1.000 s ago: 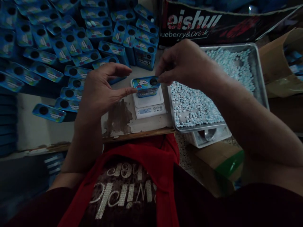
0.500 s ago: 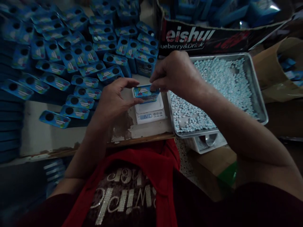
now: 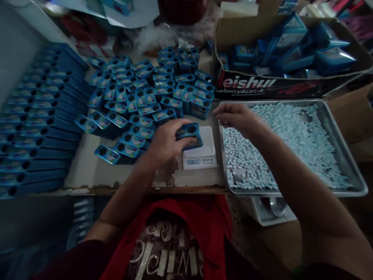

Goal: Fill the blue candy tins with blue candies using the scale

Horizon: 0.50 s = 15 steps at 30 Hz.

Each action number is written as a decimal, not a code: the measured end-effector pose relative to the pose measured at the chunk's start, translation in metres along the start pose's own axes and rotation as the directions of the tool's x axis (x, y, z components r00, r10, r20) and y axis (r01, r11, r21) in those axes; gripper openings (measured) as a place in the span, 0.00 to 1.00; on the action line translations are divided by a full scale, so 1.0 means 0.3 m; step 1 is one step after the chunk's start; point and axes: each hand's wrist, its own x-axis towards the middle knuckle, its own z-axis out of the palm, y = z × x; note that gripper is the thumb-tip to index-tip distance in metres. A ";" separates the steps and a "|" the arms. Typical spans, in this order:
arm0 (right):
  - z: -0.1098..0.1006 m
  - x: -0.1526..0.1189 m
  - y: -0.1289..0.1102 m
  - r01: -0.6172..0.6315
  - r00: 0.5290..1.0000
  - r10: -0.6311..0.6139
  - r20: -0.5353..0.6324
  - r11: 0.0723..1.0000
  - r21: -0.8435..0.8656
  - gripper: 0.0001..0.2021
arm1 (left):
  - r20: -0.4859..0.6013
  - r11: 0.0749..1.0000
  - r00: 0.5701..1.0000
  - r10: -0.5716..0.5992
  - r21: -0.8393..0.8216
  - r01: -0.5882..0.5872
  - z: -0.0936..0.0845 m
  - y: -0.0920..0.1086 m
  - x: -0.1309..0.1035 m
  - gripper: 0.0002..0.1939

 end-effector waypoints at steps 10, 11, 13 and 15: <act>0.491 0.168 -0.141 0.309 0.951 -0.132 0.280 0.350 -0.884 0.16 | -0.683 0.811 0.729 0.044 0.450 0.373 -1.046 -0.461 0.230 0.52; 0.503 0.172 -0.141 0.312 0.950 -0.120 0.289 0.308 -0.899 0.17 | -0.652 0.768 0.758 0.005 0.488 0.415 -1.114 -0.501 0.273 0.50; 0.494 0.165 -0.120 0.316 0.946 -0.169 0.276 0.295 -0.902 0.18 | -0.526 0.719 0.846 -0.081 0.558 0.415 -1.200 -0.568 0.344 0.43; 0.447 0.129 -0.088 0.316 0.934 -0.281 0.221 0.359 -0.878 0.17 | -0.405 0.722 0.905 -0.128 0.588 0.365 -1.230 -0.632 0.396 0.41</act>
